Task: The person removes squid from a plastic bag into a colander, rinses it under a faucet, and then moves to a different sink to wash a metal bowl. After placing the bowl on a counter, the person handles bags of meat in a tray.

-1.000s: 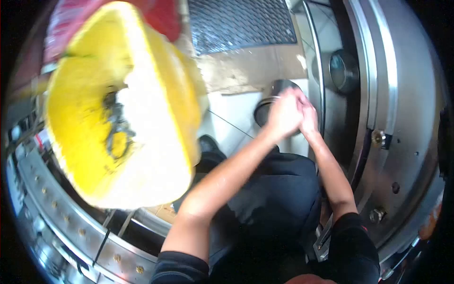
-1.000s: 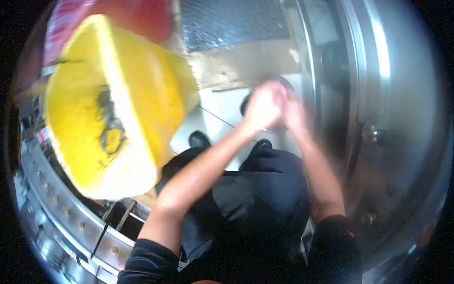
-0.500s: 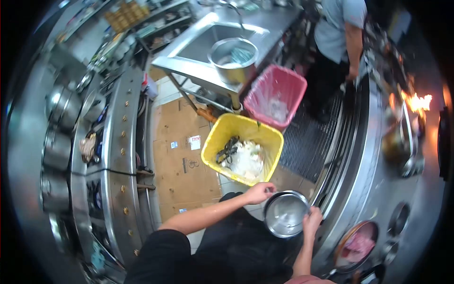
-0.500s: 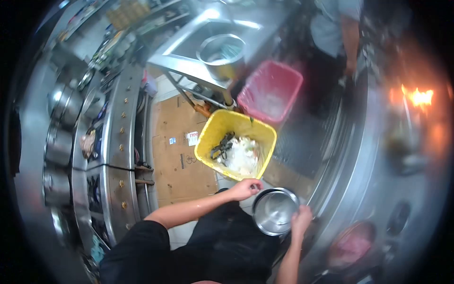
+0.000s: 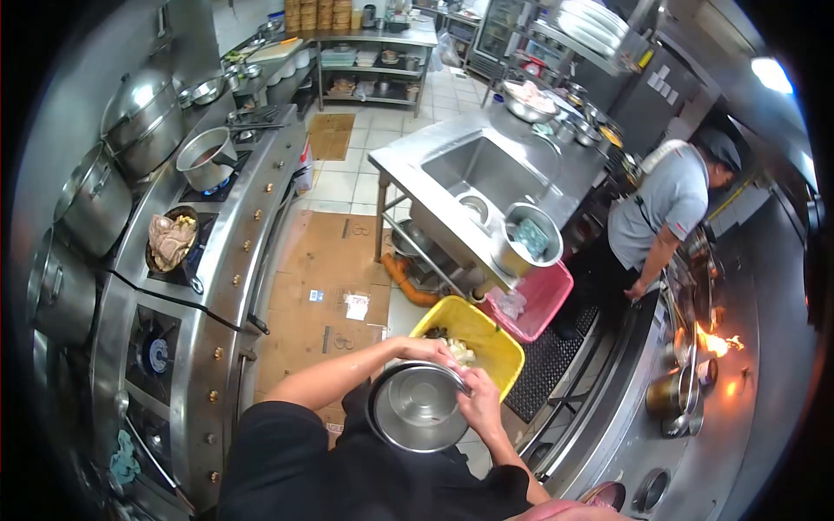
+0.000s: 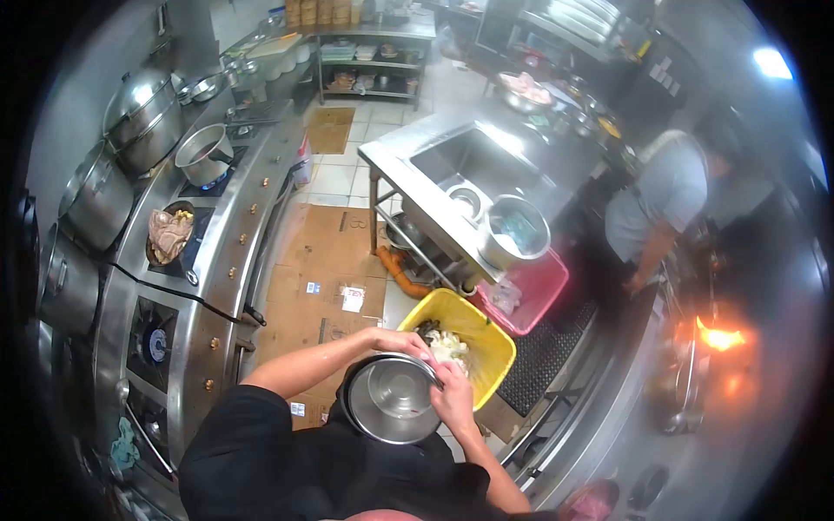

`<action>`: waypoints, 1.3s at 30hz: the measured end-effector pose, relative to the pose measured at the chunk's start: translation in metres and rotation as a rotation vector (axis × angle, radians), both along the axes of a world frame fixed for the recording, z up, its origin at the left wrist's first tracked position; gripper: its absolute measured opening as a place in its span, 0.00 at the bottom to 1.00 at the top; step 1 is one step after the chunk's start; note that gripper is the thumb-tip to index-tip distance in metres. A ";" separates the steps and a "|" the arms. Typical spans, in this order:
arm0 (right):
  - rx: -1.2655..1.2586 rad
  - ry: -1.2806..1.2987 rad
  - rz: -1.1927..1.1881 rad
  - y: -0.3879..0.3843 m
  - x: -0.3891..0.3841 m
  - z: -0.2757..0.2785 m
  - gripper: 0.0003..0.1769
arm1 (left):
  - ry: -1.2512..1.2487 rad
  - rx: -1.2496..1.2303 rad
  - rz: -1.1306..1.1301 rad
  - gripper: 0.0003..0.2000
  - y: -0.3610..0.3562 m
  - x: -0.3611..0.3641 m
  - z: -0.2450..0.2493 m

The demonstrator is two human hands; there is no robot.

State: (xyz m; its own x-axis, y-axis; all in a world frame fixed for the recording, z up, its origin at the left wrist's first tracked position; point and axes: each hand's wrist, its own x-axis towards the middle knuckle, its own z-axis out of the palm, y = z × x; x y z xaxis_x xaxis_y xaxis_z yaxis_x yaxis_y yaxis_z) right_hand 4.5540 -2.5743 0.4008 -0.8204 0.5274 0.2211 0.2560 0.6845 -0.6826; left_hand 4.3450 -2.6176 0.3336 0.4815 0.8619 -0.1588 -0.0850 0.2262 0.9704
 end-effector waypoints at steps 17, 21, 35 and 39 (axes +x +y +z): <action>-0.112 0.034 0.566 -0.029 -0.340 0.007 0.10 | -0.067 -0.114 0.464 0.17 -0.123 -0.310 -0.011; -0.031 0.094 0.471 0.012 -0.407 0.018 0.07 | -0.057 -0.030 0.563 0.20 -0.082 -0.377 0.003; -0.344 0.614 -0.400 0.169 -0.645 0.036 0.12 | 0.515 0.001 1.162 0.12 0.035 -0.601 0.068; -0.336 0.539 -0.418 0.197 -0.708 0.018 0.09 | 0.872 -0.049 1.160 0.08 0.075 -0.670 0.068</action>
State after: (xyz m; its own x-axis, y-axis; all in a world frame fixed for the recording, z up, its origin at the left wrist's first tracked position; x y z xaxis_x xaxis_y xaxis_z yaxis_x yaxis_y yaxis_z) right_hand 3.8459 -2.3775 0.4190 -0.3619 0.8802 0.3069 0.0204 0.3366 -0.9414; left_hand 3.6750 -2.5422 0.4019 -0.7326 0.6770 -0.0711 0.3618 0.4757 0.8017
